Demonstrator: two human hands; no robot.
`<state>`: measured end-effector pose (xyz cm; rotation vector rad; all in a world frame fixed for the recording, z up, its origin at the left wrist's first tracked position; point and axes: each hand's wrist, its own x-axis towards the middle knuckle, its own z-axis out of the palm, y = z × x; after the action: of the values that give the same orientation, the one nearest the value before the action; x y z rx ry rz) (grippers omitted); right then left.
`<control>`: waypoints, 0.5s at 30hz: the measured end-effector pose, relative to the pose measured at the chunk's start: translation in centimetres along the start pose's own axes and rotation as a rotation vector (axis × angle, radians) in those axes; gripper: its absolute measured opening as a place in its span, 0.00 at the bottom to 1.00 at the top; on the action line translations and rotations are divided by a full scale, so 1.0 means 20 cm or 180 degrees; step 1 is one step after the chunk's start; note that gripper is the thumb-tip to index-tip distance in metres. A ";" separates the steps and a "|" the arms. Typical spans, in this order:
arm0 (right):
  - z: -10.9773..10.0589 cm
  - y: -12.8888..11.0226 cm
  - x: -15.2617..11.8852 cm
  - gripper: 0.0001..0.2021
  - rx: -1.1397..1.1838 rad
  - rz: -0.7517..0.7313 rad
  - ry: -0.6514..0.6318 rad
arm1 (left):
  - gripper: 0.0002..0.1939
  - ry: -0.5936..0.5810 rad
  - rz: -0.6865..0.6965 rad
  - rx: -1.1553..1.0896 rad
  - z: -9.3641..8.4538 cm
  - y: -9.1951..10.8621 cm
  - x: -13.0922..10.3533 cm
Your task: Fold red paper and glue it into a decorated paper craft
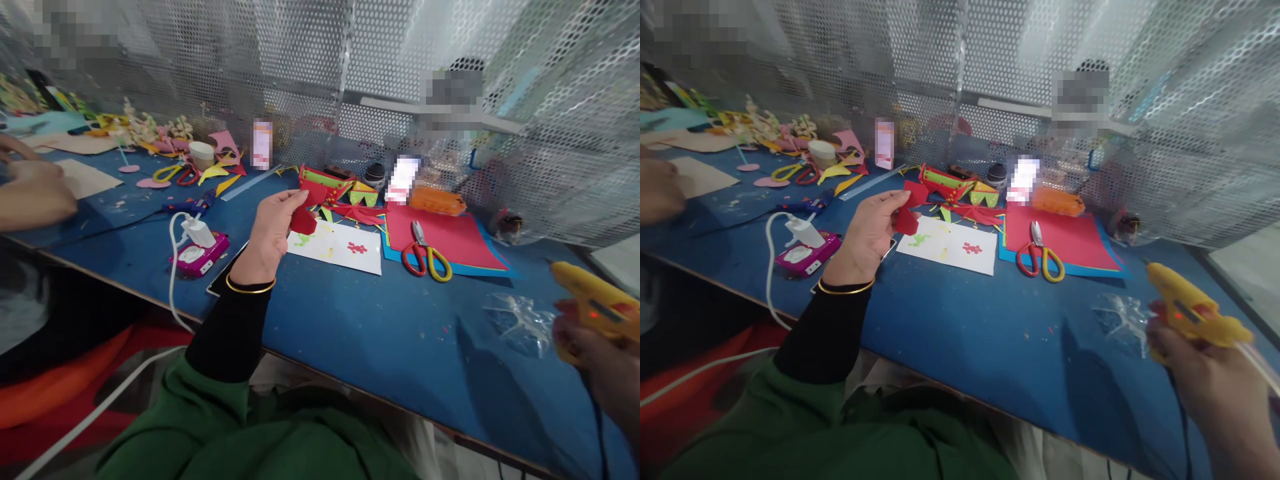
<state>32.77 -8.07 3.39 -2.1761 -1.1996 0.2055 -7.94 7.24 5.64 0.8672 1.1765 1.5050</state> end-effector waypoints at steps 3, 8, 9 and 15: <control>0.05 -0.14 -0.11 0.11 0.1246 0.0108 -0.0084 | 0.02 -0.0013 -0.0013 -0.0042 0.01 0.00 0.00; 0.10 -0.41 -0.24 0.17 0.2619 0.0270 -0.0820 | 0.02 -0.0349 -0.0108 -0.0043 0.06 -0.05 -0.03; 0.11 -0.47 -0.25 0.17 0.2725 0.0153 -0.0895 | 0.03 -0.0431 -0.0170 -0.0009 0.08 -0.07 -0.05; 0.27 -0.65 -0.21 0.13 0.3223 -0.0892 -0.1377 | 0.06 -0.1123 -0.0605 0.0295 0.15 -0.20 -0.16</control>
<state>18.98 -3.95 6.29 -1.0933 -1.2193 0.9616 -3.21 5.06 2.76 1.0063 1.0388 1.0980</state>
